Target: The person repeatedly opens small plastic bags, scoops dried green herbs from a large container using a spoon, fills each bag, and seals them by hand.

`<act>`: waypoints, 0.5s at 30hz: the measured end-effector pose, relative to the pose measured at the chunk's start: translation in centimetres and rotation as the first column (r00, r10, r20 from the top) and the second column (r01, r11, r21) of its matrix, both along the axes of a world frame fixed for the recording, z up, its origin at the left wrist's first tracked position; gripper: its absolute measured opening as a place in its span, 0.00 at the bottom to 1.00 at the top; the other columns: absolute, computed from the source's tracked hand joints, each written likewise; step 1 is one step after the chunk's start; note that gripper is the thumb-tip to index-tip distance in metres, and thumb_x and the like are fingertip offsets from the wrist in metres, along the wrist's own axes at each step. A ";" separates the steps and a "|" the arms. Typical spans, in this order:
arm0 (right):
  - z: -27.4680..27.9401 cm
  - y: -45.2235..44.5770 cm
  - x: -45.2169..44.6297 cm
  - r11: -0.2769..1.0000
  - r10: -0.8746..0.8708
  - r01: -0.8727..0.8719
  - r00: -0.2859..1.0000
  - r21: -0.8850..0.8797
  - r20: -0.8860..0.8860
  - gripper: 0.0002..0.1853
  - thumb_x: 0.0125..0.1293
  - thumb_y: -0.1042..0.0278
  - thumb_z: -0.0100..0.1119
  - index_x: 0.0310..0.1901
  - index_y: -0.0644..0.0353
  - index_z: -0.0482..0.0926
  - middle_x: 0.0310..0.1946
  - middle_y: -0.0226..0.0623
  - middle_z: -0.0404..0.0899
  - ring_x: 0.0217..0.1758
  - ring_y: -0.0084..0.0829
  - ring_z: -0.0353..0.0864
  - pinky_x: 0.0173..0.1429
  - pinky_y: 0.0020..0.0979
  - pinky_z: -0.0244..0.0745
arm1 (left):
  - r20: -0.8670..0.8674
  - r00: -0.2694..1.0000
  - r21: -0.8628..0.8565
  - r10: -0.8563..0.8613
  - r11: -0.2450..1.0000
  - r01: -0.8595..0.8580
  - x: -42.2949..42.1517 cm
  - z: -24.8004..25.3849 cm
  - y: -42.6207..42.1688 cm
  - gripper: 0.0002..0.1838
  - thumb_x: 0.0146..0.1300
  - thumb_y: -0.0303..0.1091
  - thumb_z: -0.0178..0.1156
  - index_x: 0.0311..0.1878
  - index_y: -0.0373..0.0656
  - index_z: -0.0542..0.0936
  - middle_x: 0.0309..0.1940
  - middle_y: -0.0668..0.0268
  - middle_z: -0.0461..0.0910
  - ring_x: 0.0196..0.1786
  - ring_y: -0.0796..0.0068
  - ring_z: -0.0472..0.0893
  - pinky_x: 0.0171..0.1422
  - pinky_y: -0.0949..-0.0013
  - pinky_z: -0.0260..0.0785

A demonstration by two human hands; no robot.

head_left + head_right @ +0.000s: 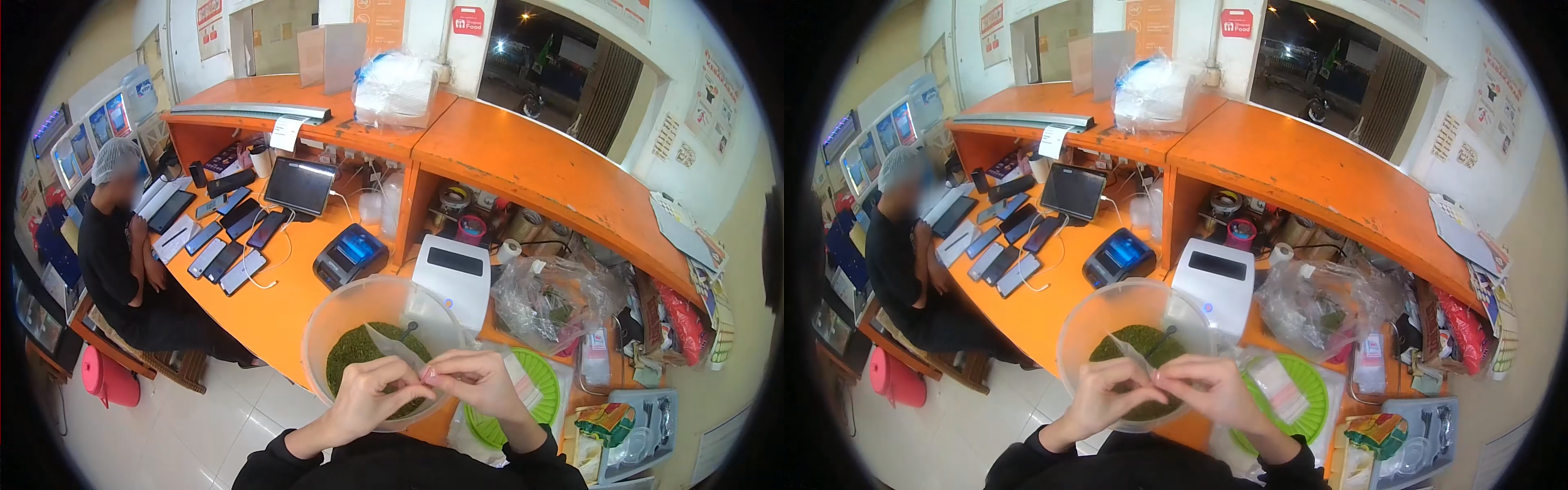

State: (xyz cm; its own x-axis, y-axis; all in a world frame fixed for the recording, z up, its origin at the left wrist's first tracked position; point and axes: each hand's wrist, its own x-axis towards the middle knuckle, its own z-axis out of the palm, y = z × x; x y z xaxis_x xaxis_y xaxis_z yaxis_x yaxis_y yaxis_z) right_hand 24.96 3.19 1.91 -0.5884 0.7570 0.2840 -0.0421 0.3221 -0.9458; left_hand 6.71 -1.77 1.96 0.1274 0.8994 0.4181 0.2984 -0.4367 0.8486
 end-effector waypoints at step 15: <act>-1.6 -0.1 -3.5 0.577 -0.439 0.320 0.898 0.751 -0.045 0.16 0.50 0.85 0.60 0.43 0.66 0.78 0.44 0.45 0.74 0.38 0.33 0.78 0.38 0.29 0.75 | -0.210 0.873 0.483 0.441 0.823 -0.300 0.3 -1.4 1.5 0.06 0.47 0.24 0.64 0.24 0.42 0.76 0.18 0.67 0.69 0.20 0.71 0.70 0.23 0.70 0.62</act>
